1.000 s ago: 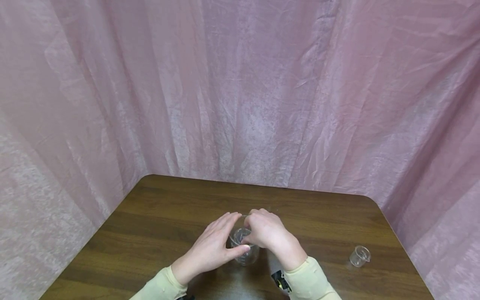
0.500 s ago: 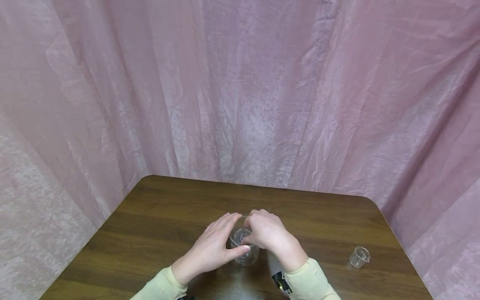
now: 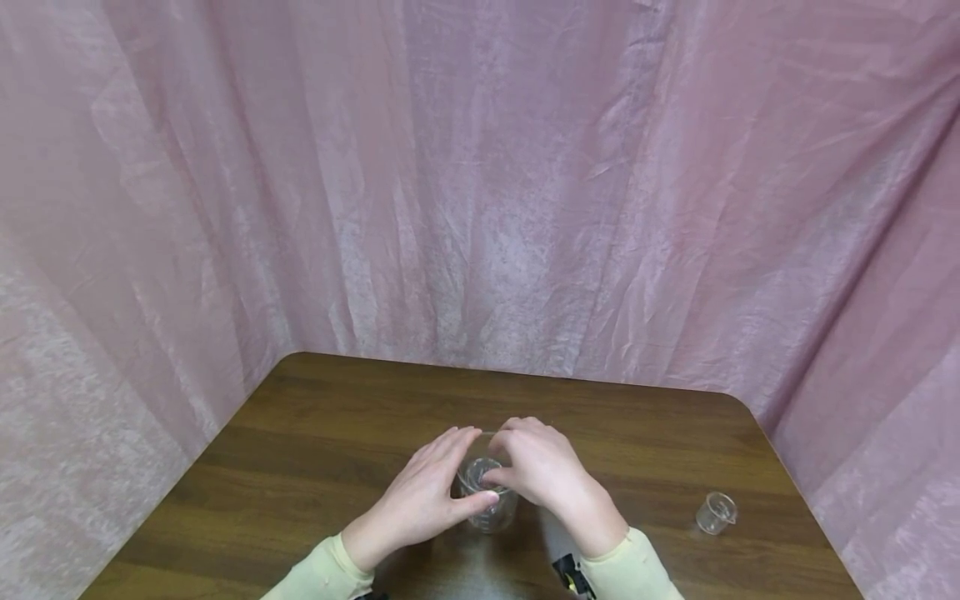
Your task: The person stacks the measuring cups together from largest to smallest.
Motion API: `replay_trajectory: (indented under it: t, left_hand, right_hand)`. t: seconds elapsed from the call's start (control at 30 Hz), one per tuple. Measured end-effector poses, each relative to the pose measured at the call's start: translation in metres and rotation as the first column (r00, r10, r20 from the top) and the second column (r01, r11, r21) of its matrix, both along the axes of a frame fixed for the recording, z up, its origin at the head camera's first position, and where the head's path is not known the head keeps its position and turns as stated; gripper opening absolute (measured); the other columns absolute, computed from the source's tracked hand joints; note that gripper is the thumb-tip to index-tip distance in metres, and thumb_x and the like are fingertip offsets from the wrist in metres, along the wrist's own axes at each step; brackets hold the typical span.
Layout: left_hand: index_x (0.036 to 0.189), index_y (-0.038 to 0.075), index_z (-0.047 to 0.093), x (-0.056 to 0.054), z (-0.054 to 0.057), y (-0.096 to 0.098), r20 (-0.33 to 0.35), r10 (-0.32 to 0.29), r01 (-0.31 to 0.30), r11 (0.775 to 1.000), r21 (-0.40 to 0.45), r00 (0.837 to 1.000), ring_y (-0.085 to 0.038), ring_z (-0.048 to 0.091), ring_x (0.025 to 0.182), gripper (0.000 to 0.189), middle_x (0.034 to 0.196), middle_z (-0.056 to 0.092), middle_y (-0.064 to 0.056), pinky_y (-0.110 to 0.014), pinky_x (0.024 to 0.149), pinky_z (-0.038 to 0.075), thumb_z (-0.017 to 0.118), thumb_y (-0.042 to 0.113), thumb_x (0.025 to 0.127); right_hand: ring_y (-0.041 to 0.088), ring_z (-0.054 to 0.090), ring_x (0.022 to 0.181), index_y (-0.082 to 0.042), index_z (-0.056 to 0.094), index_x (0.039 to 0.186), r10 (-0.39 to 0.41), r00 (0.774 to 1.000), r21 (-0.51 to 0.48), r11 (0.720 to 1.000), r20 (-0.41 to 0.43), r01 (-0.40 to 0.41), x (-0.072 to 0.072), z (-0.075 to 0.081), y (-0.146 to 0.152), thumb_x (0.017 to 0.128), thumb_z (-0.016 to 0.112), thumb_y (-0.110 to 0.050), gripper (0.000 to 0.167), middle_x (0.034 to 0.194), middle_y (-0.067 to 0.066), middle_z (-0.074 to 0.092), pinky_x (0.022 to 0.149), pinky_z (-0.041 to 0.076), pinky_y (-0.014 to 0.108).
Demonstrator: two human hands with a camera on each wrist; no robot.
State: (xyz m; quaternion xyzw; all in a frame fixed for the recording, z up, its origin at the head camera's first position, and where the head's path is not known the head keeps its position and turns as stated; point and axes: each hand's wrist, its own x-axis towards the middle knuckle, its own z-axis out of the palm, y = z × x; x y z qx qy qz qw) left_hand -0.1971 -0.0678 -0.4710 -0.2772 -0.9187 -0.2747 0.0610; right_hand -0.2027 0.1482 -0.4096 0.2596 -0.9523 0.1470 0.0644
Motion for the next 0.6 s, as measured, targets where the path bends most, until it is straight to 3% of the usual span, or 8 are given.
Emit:
replay_trajectory:
  t: [0.6]
  left_hand:
    - [0.166,0.012,0.047,0.0006,0.0004,0.0008,0.007,0.003,-0.003,1.000,-0.002,1.000,-0.040,0.041,0.159,0.094,0.168,0.050,-0.011,-0.065,0.125,0.036,0.065,0.076,0.100]
  right_hand:
    - [0.026,0.070,0.119,-0.015,0.082,0.118,-0.007,0.994,-0.047,0.999,-0.108,0.002,0.0095,-0.0016,0.0084,0.089,0.094,-0.032,0.036,0.128,0.002,0.074,0.096,0.061,0.050]
